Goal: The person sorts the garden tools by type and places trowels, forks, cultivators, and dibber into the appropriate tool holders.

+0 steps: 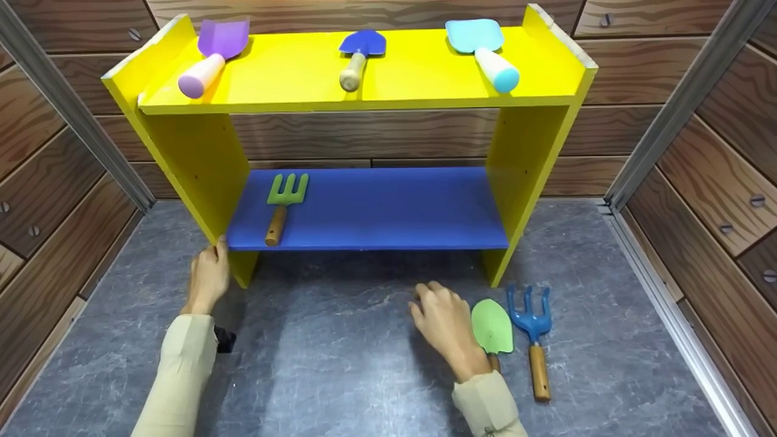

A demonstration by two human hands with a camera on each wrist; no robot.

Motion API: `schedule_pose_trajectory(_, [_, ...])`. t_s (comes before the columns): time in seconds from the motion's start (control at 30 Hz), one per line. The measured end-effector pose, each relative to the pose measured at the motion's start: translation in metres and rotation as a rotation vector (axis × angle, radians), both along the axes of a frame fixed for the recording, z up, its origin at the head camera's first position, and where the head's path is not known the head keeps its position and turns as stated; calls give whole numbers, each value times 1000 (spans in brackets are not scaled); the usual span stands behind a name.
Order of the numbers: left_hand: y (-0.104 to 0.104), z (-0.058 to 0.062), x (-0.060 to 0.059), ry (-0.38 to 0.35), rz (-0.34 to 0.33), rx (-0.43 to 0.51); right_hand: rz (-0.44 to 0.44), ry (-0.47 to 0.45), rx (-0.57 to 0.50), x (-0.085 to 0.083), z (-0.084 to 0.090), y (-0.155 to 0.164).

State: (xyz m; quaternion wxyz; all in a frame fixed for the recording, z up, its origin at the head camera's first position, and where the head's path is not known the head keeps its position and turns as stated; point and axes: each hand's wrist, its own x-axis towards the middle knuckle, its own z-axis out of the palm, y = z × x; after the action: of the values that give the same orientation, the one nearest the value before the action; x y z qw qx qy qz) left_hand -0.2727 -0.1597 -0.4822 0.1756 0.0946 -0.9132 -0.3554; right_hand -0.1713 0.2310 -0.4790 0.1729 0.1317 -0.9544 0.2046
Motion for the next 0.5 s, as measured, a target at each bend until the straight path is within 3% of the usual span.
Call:
schedule_pose_trajectory(0.37, [-1,2,0,-40,-8,13,-37,71,39,15,-7,26])
schedule_pose_trajectory(0.5, [-2,2,1,-46,-7,7,-51,14,45,22,-10,31])
